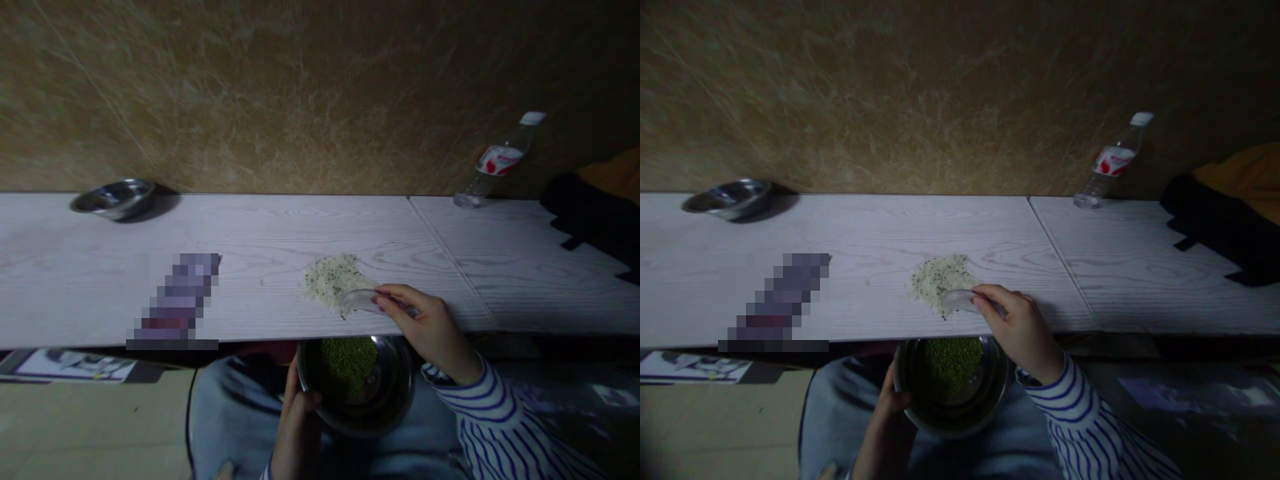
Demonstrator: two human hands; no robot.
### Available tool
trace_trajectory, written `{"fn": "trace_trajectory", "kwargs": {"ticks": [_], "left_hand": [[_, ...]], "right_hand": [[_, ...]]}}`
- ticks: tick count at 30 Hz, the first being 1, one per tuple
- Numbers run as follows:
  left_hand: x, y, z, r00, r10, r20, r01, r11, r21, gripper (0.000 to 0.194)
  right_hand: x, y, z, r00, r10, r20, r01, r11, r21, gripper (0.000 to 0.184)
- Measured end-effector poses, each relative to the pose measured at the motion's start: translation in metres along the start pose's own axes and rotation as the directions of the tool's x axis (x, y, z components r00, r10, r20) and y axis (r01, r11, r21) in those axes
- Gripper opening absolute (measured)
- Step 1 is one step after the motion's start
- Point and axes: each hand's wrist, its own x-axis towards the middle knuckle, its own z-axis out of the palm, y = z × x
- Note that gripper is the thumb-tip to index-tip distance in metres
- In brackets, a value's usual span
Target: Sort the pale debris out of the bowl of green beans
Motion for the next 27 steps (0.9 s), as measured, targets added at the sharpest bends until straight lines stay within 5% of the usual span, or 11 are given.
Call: {"fn": "trace_trajectory", "kwargs": {"ticks": [27], "left_hand": [[-0.012,0.006,0.014,0.998,-0.008,0.068,0.005,0.999,0.040,0.065]], "right_hand": [[-0.023,-0.005,-0.009,0.999,-0.001,0.035,0.004,0.996,-0.090,0.019]]}}
